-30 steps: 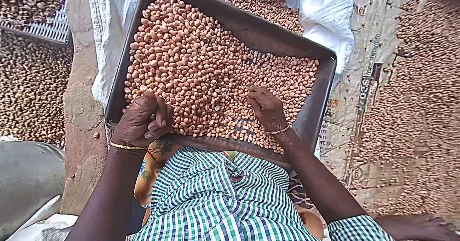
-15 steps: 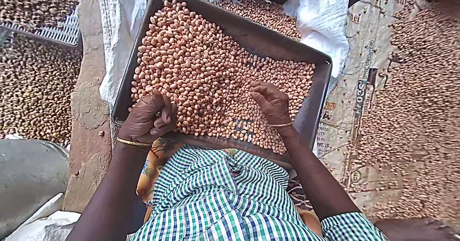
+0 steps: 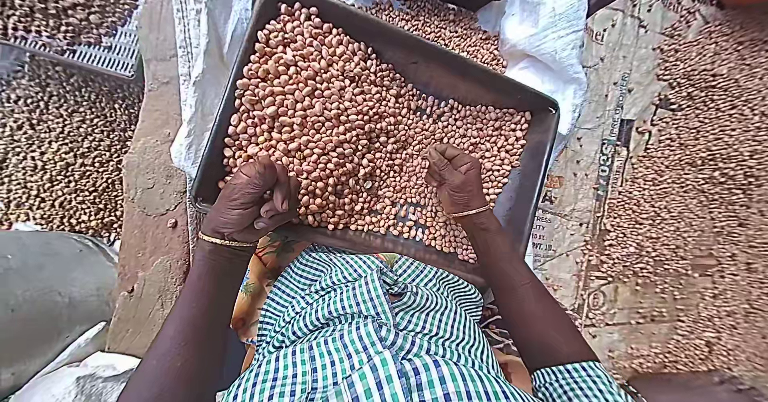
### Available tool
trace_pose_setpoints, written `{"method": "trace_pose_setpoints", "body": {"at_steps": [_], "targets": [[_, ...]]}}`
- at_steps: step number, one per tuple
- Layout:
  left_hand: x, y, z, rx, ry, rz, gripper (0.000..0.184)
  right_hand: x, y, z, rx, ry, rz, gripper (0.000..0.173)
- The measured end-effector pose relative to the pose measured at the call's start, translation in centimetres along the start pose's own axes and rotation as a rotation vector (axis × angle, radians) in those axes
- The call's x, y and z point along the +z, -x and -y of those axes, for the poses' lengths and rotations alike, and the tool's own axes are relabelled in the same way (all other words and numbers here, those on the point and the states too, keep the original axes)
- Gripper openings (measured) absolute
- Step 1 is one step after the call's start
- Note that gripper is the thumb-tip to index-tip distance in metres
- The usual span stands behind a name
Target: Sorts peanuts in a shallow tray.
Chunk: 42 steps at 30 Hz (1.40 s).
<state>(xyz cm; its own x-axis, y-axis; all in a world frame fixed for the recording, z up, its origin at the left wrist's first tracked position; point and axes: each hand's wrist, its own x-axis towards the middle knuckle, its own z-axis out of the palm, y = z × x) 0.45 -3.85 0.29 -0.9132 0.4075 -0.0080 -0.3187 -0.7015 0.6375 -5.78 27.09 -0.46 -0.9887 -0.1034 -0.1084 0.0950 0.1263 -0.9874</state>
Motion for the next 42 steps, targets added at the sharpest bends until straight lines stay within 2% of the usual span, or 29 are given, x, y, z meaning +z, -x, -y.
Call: {"method": "trace_pose_setpoints", "body": {"at_steps": [1,2,3,4,6,8,10,12,15,16,17,21,23,25,26,27,28,29,31,33,35,37,38,40,42], "targets": [[0.0,0.1,0.0,0.003,-0.003,-0.008,0.040,-0.3,-0.1,0.4,0.089,-0.236,0.003,0.029],[0.0,0.1,0.0,0.002,-0.003,-0.014,0.040,-0.5,0.1,0.6,0.142,-0.337,0.026,0.032],[0.1,0.1,0.0,-0.001,-0.007,-0.012,0.040,-0.5,0.2,0.6,0.169,-0.327,0.047,0.030],[0.1,-0.1,0.0,-0.001,-0.008,-0.004,0.040,-0.1,0.4,0.6,0.171,-0.221,0.043,0.026],[0.2,-0.1,0.0,0.009,-0.012,-0.004,0.040,1.0,0.7,0.7,0.084,0.270,0.092,0.013],[0.2,0.0,0.0,0.018,-0.002,-0.006,0.040,2.2,1.0,0.8,-0.073,0.691,0.149,0.021],[0.2,0.1,0.0,0.018,-0.006,-0.004,0.039,2.8,1.0,0.2,-0.219,0.858,0.165,0.022],[0.2,0.0,0.1,0.016,-0.002,-0.001,0.039,2.5,0.7,0.3,-0.223,0.811,0.141,0.017],[0.1,0.1,0.0,0.016,0.012,0.007,0.039,1.0,0.3,0.5,-0.014,0.321,0.007,0.005],[0.0,0.2,0.0,0.015,0.018,0.002,0.039,0.7,0.3,0.6,0.021,0.233,-0.002,0.005],[0.0,0.3,0.0,0.007,0.015,-0.005,0.038,0.5,0.5,0.7,0.011,0.297,0.022,0.005],[0.2,0.0,0.0,0.003,0.017,0.002,0.038,1.5,1.0,0.6,-0.116,0.730,0.103,0.022],[0.2,0.2,0.0,0.008,0.023,-0.002,0.038,2.6,0.9,0.5,-0.194,0.827,0.129,0.022],[0.2,0.1,0.0,0.007,0.026,-0.001,0.038,2.7,0.6,0.1,-0.208,0.796,0.118,0.018],[0.2,0.1,0.0,0.005,0.030,0.004,0.038,2.3,0.5,0.0,-0.167,0.684,0.097,0.016],[0.1,0.1,0.0,0.007,0.033,0.010,0.037,1.8,0.3,-0.2,-0.087,0.461,0.064,0.011],[0.1,0.1,0.0,0.012,0.034,0.010,0.037,1.5,0.2,-0.4,-0.009,0.159,0.023,0.012],[0.1,0.2,0.0,0.016,0.033,0.006,0.037,1.2,0.2,-0.2,0.067,-0.113,0.013,0.022],[0.2,0.2,0.1,0.012,0.030,-0.002,0.039,0.5,0.6,0.0,0.125,-0.295,0.104,0.027],[0.2,0.1,0.0,0.009,0.032,0.002,0.039,1.3,1.3,0.5,0.122,-0.134,0.170,0.021],[0.3,0.2,0.0,0.009,0.037,-0.006,0.040,2.7,2.4,1.1,0.027,0.254,0.254,0.009],[0.2,0.3,0.0,0.009,0.039,-0.004,0.040,3.9,3.2,0.7,-0.173,0.592,0.320,0.018],[0.2,0.3,0.1,0.008,0.032,-0.005,0.040,4.2,3.2,0.4,-0.266,0.676,0.323,0.019],[0.3,0.2,0.1,0.011,0.017,-0.014,0.040,4.2,2.9,-0.2,-0.325,0.636,0.273,0.015],[0.4,0.2,0.1,0.019,0.015,-0.010,0.040,3.1,2.5,0.2,-0.143,0.263,0.219,0.013]]}}
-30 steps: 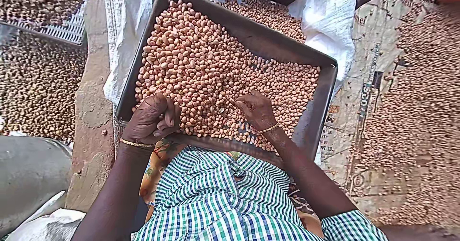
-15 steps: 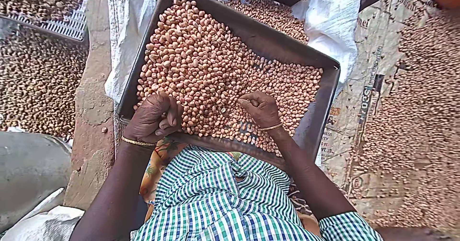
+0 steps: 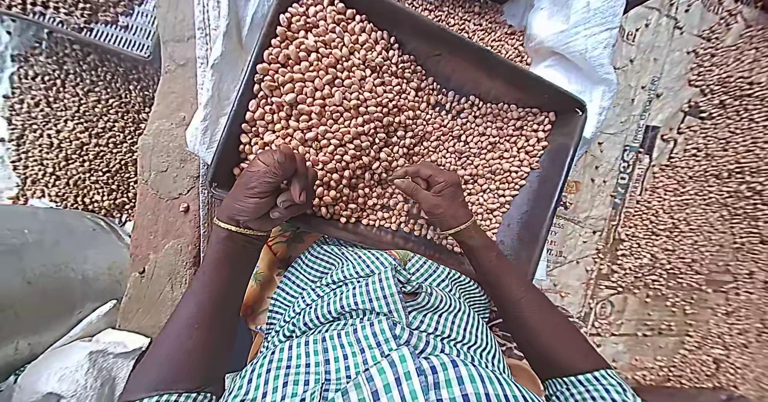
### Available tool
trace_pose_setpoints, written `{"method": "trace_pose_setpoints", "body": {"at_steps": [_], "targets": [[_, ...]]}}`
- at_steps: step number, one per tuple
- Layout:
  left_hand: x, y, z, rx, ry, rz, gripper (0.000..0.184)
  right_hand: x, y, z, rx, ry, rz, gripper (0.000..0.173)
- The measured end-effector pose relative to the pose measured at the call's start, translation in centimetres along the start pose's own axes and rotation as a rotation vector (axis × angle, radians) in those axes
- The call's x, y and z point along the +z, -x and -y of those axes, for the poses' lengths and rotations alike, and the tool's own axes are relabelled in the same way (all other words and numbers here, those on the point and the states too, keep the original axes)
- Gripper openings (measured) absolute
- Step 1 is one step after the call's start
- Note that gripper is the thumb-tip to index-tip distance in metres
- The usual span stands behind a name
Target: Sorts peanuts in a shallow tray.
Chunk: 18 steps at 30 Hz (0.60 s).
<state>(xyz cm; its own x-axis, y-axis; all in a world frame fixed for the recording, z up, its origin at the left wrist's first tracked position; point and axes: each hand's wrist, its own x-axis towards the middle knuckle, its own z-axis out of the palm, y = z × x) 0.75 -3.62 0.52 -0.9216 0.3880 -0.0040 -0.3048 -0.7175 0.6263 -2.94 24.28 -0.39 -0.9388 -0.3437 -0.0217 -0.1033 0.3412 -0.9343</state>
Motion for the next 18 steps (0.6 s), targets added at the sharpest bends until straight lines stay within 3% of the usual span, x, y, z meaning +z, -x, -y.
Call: {"method": "trace_pose_setpoints", "body": {"at_steps": [2,3,7,10,13,15,18], "targets": [[-0.1,0.1,-0.1,0.008,0.010,0.002,0.041,-1.2,-0.2,0.2,0.181,-0.508,-0.059,0.025],[-0.1,0.2,0.0,0.005,0.010,0.005,0.040,-1.7,-0.1,0.2,0.219,-0.621,-0.039,0.029],[-0.2,0.0,0.0,0.002,-0.005,0.000,0.040,-2.9,-1.2,1.5,0.315,-0.688,-0.137,0.029],[-0.3,0.1,-0.1,-0.004,-0.010,-0.012,0.040,-5.1,-3.1,1.5,0.233,-0.432,-0.272,0.018],[-0.2,-0.2,-0.2,-0.026,-0.014,-0.014,0.039,-4.9,-4.0,0.9,0.153,0.100,-0.170,0.008],[-0.2,-0.2,-0.1,-0.033,-0.004,-0.028,0.038,-3.4,-4.3,0.7,0.057,0.451,-0.081,0.019],[-0.2,-0.1,-0.2,-0.038,-0.002,-0.029,0.037,-2.5,-4.9,-1.2,-0.111,0.563,-0.047,0.022]]}}
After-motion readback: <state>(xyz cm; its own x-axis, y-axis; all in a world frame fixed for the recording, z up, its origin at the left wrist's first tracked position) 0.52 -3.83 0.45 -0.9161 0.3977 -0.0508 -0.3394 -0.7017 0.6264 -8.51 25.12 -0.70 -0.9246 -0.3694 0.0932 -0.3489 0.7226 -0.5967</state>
